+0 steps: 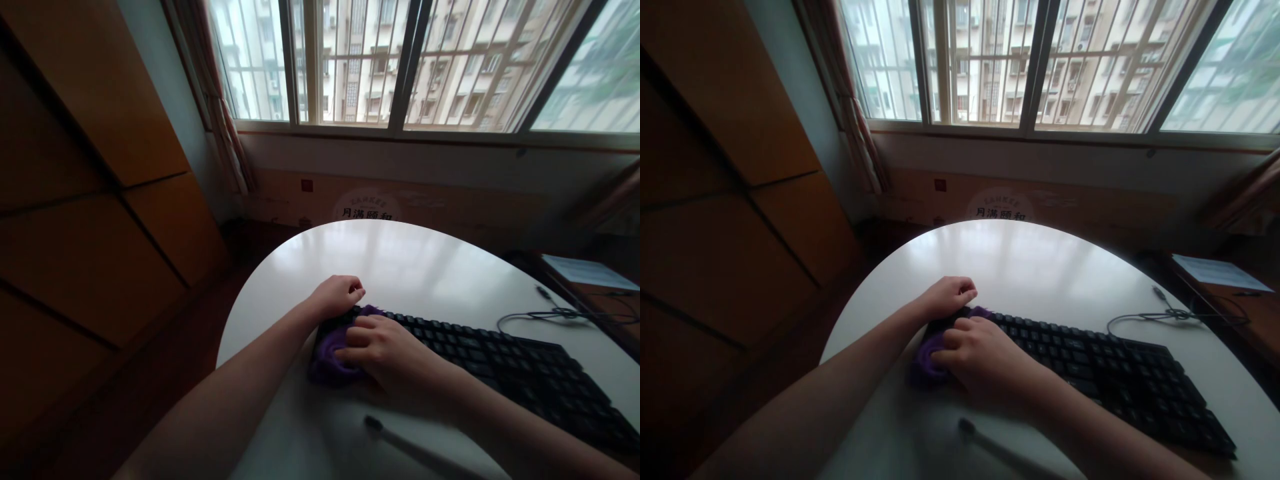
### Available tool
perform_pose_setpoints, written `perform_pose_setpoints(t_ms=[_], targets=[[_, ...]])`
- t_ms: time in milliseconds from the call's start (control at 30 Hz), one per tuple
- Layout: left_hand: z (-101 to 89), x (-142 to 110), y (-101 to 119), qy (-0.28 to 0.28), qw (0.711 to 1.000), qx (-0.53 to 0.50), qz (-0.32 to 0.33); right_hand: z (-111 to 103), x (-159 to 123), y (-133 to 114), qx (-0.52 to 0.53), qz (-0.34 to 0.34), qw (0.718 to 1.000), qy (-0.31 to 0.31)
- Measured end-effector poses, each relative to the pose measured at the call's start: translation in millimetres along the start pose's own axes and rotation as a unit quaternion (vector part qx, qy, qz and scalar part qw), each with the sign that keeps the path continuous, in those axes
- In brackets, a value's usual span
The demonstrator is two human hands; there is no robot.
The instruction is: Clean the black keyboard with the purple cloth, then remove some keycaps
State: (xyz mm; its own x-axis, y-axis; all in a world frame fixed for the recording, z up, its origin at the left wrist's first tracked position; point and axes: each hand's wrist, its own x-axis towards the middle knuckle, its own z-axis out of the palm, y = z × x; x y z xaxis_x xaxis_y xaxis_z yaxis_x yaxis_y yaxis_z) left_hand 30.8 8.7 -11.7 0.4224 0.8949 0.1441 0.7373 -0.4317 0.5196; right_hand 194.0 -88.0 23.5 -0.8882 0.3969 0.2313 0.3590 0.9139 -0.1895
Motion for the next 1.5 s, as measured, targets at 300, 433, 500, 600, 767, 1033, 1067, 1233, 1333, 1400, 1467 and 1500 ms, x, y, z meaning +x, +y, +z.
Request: perform_pose_setpoints(t_ms=[300,433,500,600,767,1033,1067,1233,1333,1400,1467,1500], targets=[[0.7,-1,5,-0.021,1.0,0.023,0.005,18,6,-13,-0.047,0.042,0.997,-0.037],[1.3,-1,6,-0.024,0.999,0.026,0.005,24,13,-17,-0.047,0.057,0.997,-0.03],[1.7,-1,5,-0.024,0.999,0.026,0.005,25,14,-18,-0.046,0.054,0.997,-0.032],[2.0,-1,4,-0.024,0.999,0.025,0.007,19,12,-18,-0.038,0.047,0.997,-0.041],[1.7,-1,5,-0.026,0.999,0.028,-0.001,12,8,-19,-0.021,0.039,0.997,-0.057],[0.3,-1,7,-0.035,0.999,0.038,-0.004,31,19,-29,-0.033,0.058,0.997,-0.026],[0.3,-1,6,-0.036,0.999,0.037,-0.004,30,18,-29,-0.034,0.06,0.997,-0.025],[2.0,0,2,-0.026,0.999,0.033,0.01,21,9,-27,-0.024,0.081,0.996,-0.034],[3.4,1,0,-0.022,0.999,0.03,0.012,22,11,-25,-0.021,0.081,0.996,-0.03],[3.7,1,-1,-0.022,0.999,0.029,0.008,26,15,-24,-0.023,0.077,0.997,-0.021],[3.5,1,-1,-0.022,0.999,0.028,0.007,30,20,-24,-0.026,0.079,0.996,-0.013],[3.2,2,-1,-0.022,0.999,0.027,0.008,31,21,-24,-0.027,0.081,0.996,-0.009]])
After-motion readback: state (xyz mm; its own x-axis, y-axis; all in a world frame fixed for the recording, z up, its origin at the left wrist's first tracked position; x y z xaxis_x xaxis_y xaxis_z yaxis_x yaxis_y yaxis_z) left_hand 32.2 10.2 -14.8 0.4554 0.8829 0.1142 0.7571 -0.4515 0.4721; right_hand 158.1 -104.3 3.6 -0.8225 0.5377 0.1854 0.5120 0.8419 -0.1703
